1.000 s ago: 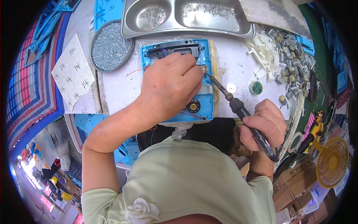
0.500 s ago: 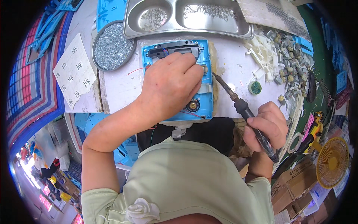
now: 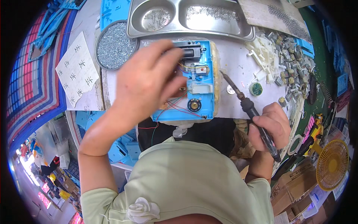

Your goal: Assembling a blue electronic device, including soldering wires and securing components with a power screwdriver.

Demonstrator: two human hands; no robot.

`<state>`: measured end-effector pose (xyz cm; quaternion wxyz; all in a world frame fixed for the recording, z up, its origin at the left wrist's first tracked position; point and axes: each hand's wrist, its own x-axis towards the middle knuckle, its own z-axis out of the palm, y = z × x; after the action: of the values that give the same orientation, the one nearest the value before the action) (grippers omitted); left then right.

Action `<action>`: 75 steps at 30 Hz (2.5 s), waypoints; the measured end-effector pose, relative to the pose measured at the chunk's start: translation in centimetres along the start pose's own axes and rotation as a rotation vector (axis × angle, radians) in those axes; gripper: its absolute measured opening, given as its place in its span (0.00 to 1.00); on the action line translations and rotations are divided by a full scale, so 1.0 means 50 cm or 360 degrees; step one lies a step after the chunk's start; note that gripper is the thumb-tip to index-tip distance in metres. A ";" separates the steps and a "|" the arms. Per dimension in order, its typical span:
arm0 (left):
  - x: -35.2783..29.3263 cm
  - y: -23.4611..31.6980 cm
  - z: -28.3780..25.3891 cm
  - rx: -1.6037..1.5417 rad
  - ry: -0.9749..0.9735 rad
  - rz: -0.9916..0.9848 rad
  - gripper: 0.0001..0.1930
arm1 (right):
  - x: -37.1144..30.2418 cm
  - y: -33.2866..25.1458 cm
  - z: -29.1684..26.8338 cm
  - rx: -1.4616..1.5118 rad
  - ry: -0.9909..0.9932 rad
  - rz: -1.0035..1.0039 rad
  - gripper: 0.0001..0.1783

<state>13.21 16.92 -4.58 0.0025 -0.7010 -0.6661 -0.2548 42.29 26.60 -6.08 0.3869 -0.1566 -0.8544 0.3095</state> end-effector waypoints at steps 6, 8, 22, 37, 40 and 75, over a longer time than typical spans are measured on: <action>-0.069 -0.060 -0.055 0.0499 -0.0422 -0.0174 0.13 | 0.008 0.010 -0.001 -0.0017 0.0031 -0.0035 0.14; -0.069 -0.063 -0.059 0.0446 -0.0421 -0.0158 0.08 | 0.014 0.008 0.006 0.0001 0.0035 -0.0054 0.14; -0.019 -0.048 0.056 -0.0834 0.0386 -0.0571 0.07 | 0.030 -0.009 0.025 0.0047 0.0037 -0.0076 0.14; -0.033 -0.018 0.034 -0.1121 0.0118 -0.0586 0.05 | 0.201 -0.005 0.202 0.0278 -0.0167 0.0094 0.30; -0.036 -0.018 0.025 -0.1071 -0.0027 -0.0648 0.05 | 0.197 0.002 0.216 0.0381 -0.0076 0.0155 0.28; -0.038 -0.009 0.049 -0.0735 0.0378 -0.0478 0.06 | 0.167 -0.012 0.245 0.0274 0.0046 0.0438 0.31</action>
<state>13.71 16.03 -7.57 -0.1168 -0.5419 -0.6817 -0.4775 27.55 25.36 -7.21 0.3653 -0.2428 -0.7895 0.4293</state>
